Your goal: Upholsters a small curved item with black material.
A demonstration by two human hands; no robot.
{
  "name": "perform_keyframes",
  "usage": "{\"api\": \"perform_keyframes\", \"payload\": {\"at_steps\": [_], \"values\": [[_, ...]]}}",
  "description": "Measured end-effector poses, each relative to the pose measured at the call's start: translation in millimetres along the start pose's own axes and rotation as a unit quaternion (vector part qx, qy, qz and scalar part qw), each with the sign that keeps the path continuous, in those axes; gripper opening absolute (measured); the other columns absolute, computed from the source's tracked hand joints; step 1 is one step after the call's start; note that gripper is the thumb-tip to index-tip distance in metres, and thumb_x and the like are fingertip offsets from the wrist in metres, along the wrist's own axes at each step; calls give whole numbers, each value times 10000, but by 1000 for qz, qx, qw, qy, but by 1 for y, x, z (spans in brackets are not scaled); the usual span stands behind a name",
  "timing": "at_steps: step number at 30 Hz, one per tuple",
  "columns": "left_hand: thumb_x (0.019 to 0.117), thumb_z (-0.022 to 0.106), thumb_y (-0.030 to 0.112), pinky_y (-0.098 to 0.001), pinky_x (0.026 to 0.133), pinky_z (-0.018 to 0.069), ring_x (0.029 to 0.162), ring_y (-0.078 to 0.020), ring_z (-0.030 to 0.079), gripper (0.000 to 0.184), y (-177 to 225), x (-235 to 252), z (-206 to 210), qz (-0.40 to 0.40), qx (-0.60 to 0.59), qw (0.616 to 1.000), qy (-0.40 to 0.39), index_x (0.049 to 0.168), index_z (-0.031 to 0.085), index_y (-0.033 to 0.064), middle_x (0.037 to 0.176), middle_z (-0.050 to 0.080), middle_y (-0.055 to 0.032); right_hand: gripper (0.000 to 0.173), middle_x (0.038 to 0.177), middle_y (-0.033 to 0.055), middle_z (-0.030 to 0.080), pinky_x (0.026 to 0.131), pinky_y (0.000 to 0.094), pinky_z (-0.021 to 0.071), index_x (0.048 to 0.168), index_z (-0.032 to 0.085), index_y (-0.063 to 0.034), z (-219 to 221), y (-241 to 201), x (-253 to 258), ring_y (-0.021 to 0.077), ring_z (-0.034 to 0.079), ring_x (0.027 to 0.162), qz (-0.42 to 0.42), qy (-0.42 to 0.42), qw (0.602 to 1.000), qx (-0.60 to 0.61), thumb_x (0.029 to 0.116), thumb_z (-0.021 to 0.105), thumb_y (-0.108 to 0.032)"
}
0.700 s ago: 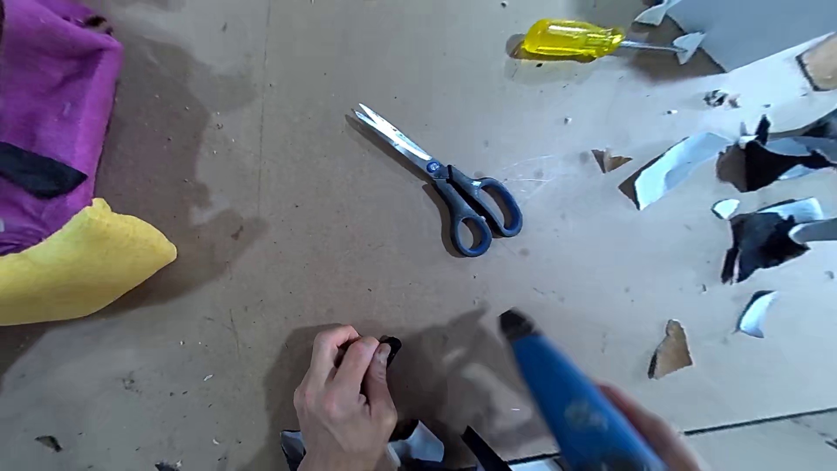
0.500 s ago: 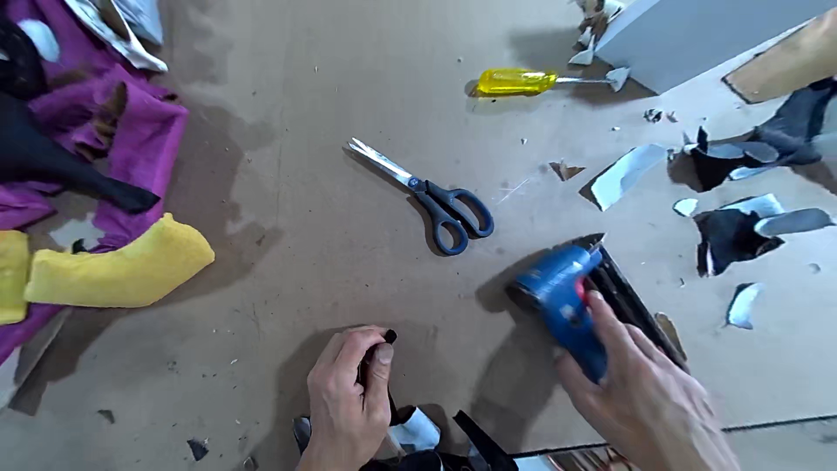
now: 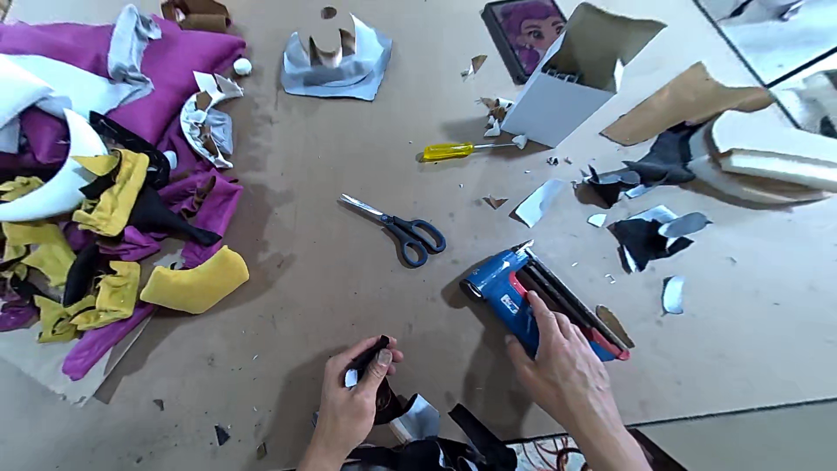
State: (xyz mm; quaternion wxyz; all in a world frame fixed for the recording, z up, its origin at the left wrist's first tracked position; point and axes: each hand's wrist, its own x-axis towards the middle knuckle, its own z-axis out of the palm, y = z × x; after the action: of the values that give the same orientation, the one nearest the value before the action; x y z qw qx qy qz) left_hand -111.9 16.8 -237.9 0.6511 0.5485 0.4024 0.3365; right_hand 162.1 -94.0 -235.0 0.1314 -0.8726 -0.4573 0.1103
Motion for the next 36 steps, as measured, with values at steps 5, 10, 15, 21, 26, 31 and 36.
{"api": "perform_keyframes", "payload": {"at_steps": [5,10,15,21,26,31,36], "values": [[1004,558,81,-325,783,634,811,-195,749,238,4,-5,6,-19,-63,997,32,1089,726,-65,923,769,-132,699,1266,243,634,826,640,538,1519,482,-69,5,3,-1,468,634,1109,-1,21,1000,-8,874,672,-258],[1064,534,183,-348,811,636,870,-189,741,297,22,4,9,61,-84,993,-54,1189,697,-31,1005,760,-109,602,1420,228,566,998,642,491,1427,582,-54,-16,-30,-15,428,546,1306,-72,-7,988,139,919,653,-368],[1078,507,342,-356,908,575,953,-168,695,372,70,31,34,161,-262,922,-234,1190,695,41,1018,722,-84,434,1340,-30,624,1084,305,460,1350,612,-104,-25,-92,-16,47,554,1253,-187,-311,702,612,1048,448,-368],[1065,524,401,-384,1031,539,1128,-192,674,443,103,12,36,274,-94,942,-170,1310,652,56,1194,716,-99,353,1169,-89,702,942,269,529,1280,672,-201,-42,-96,-34,14,634,1078,-207,-303,621,693,988,553,-359],[1037,534,434,-364,914,576,1000,-130,690,400,88,-23,22,114,-39,993,-12,1157,640,67,1061,718,-3,272,901,-70,665,725,217,530,1094,637,-93,-60,-91,-26,-8,623,817,-225,-138,757,598,971,495,-290],[978,629,208,-331,880,575,973,-113,674,324,113,-39,44,22,-125,987,-97,1205,622,-22,1066,702,-24,301,888,-81,632,703,215,527,1099,579,-151,-57,-104,-15,6,613,801,-255,-100,728,628,914,586,-389],[901,761,307,-299,836,581,980,-101,668,501,126,-41,54,114,-54,992,-23,1256,621,-18,1137,684,-50,210,1000,-135,695,838,195,531,1073,669,-268,-57,-117,-16,-21,645,952,-270,-166,619,719,920,624,-403]]}}
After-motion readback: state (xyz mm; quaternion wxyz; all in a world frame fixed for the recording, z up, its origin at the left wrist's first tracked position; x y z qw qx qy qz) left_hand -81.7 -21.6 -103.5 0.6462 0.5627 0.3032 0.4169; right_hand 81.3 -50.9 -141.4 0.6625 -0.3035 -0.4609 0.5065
